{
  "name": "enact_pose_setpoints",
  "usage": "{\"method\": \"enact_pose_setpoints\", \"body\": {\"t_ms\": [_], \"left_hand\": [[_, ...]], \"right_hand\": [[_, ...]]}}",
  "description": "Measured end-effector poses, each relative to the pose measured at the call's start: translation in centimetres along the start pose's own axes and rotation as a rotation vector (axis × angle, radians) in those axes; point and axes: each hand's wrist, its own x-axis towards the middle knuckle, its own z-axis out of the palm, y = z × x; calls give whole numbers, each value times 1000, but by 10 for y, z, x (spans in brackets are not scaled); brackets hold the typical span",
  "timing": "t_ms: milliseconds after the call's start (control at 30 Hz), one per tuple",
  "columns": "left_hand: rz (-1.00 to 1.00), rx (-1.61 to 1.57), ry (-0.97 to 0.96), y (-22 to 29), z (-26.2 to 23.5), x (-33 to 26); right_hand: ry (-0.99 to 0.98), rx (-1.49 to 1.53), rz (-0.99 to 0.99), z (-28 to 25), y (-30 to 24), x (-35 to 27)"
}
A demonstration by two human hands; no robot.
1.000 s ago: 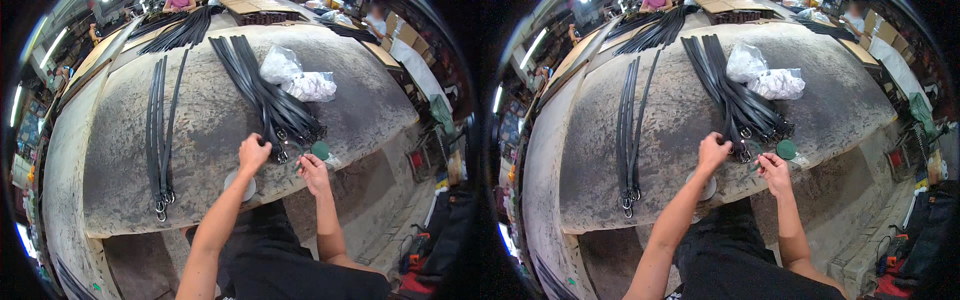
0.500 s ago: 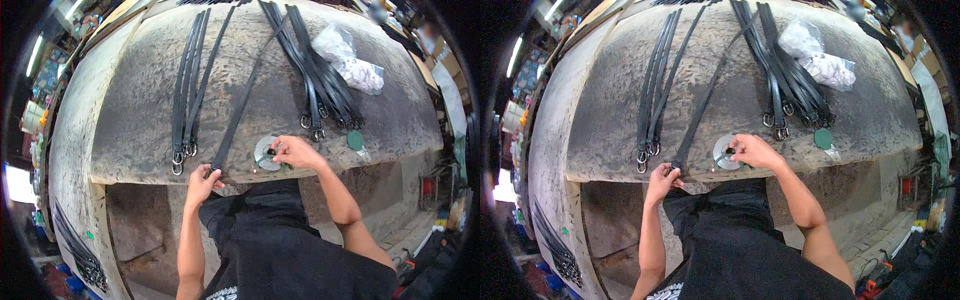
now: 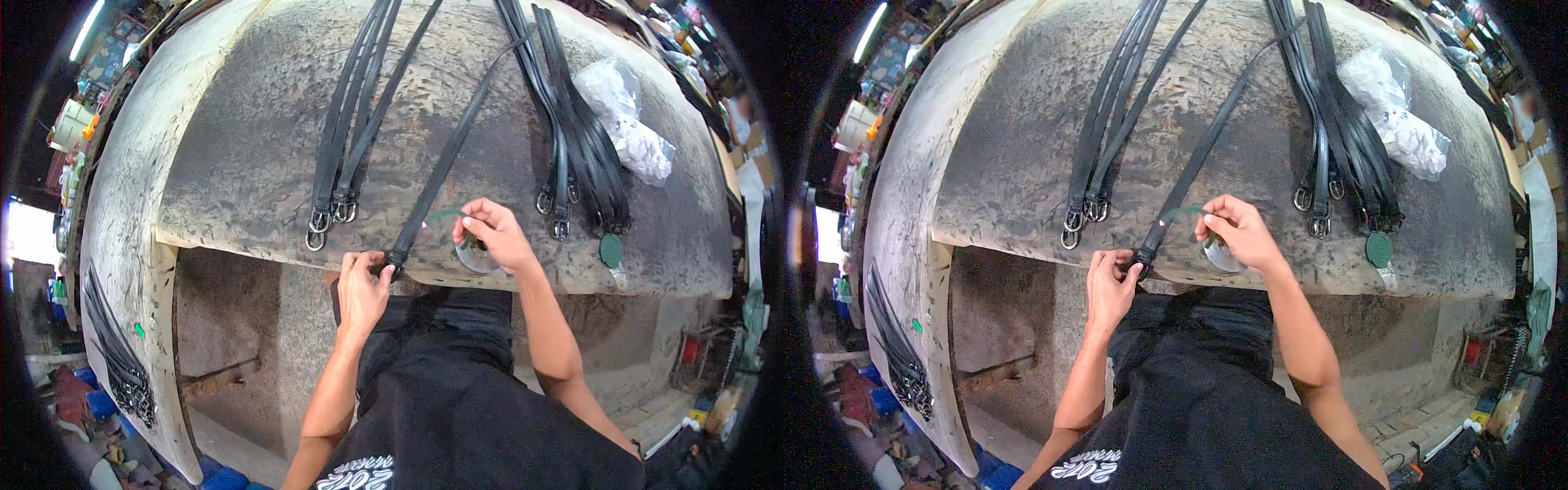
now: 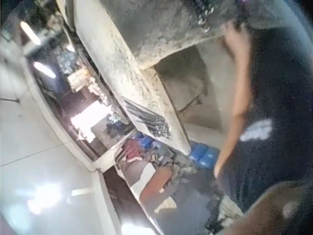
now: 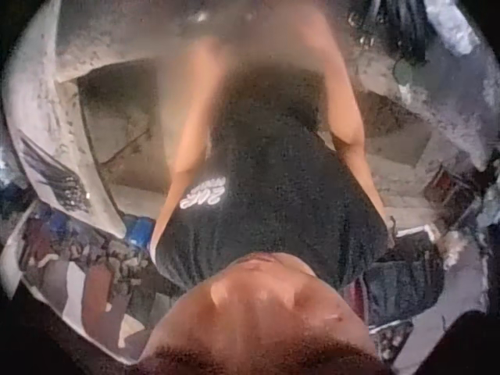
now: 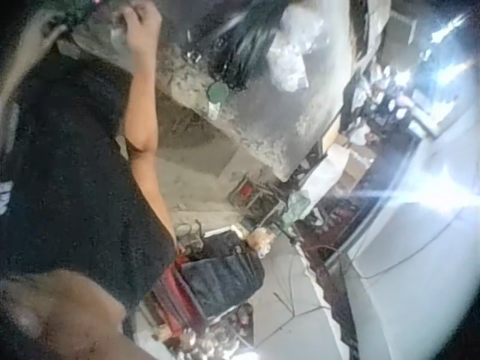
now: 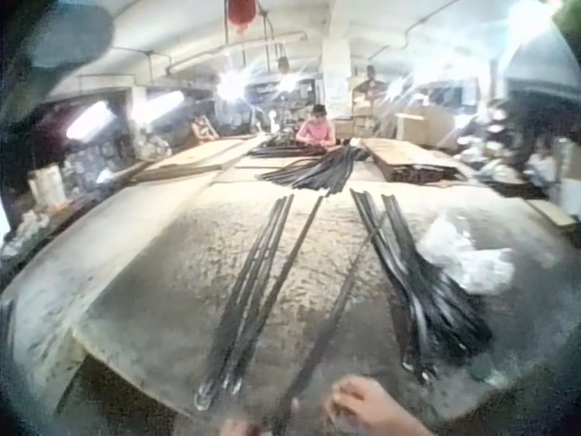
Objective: Attaching metal loops or hardware to leather belt straps at a workshop table.
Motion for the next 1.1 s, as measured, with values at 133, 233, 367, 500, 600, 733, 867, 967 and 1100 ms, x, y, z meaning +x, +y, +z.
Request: {"method": "enact_pose_setpoints", "body": {"t_ms": [133, 233, 367, 500, 600, 733, 867, 967, 1100], "left_hand": [[-207, -160, -41, 12, 1, 9], [-214, -205, -65, 5, 6, 14], [-202, -256, -27, 7, 8, 13], [-186, -265, -21, 8, 8, 13], [-186, -247, -35, 8, 8, 10], [-120, -239, -22, 8, 8, 9], [-121, -237, -21, 7, 8, 9], [-122, -207, -31, 10, 6, 10], [-110, -218, -20, 11, 6, 10]], "right_hand": [[52, -69, 11, 22, 17, 21], [56, -299, 9, 34, 9, 27], [129, -520, -203, 43, 28, 34], [43, -571, -144, 50, 24, 29], [14, -734, -394, 47, 33, 30], [-2, -825, -452, 47, 35, 28], [-12, -829, -438, 46, 34, 29], [-27, -845, -428, 45, 35, 29], [-20, -859, -415, 47, 33, 28]]}}
